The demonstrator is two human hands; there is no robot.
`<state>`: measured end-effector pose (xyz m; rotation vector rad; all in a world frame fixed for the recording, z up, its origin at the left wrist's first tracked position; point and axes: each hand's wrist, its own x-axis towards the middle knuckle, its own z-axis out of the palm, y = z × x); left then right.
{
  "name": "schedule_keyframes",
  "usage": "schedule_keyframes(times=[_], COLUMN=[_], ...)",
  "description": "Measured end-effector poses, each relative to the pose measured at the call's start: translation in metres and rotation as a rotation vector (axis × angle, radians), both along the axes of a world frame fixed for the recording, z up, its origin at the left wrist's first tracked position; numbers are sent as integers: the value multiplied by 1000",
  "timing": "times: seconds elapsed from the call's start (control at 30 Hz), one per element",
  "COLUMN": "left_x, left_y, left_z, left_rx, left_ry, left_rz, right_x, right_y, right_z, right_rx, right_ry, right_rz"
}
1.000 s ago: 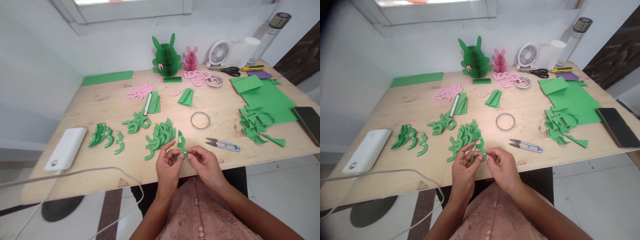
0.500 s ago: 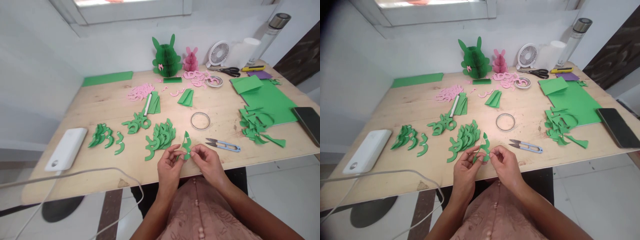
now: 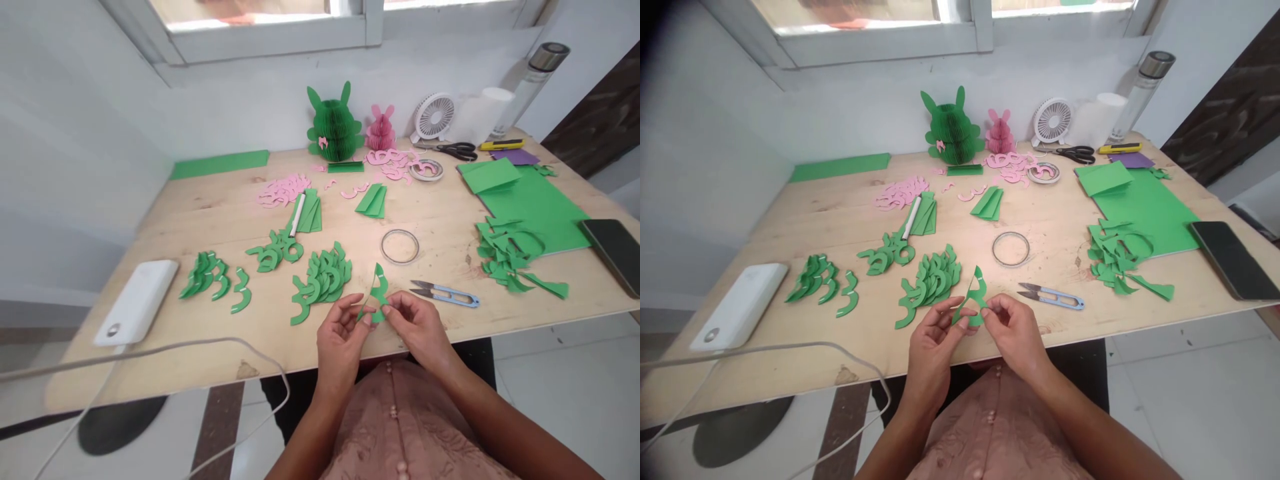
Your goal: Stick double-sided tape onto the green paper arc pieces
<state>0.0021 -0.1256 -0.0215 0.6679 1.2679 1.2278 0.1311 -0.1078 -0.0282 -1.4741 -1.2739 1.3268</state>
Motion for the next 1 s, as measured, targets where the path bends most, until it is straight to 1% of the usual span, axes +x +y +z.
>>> schedule_keyframes(times=[0.2,0.3,0.43,0.57,0.77,0.87,1.0], left_x=[-1,1,5,7,8,7,6], left_y=[-4,-4,-4,-4,-7,-5,-1], left_z=[1,0,-2,-3,1,5,7], left_rx=[49,47,53,56,30,9,29], left_ry=[-4,-5,2,-4,15,37,63], left_rz=[-73,-73,-44,-24,-23,-24,-47], right_x=[3,3,3,4,4,4,4], right_y=[0,-2,-5,-7,-9,-10,-13], right_z=[-3,-2,5,9,5,3,6], right_rx=[2,-14,-34,6,28,17,24], right_ry=[52,85,123,80,70,63,70], right_rz=[-7,22,68,45,45,74,121])
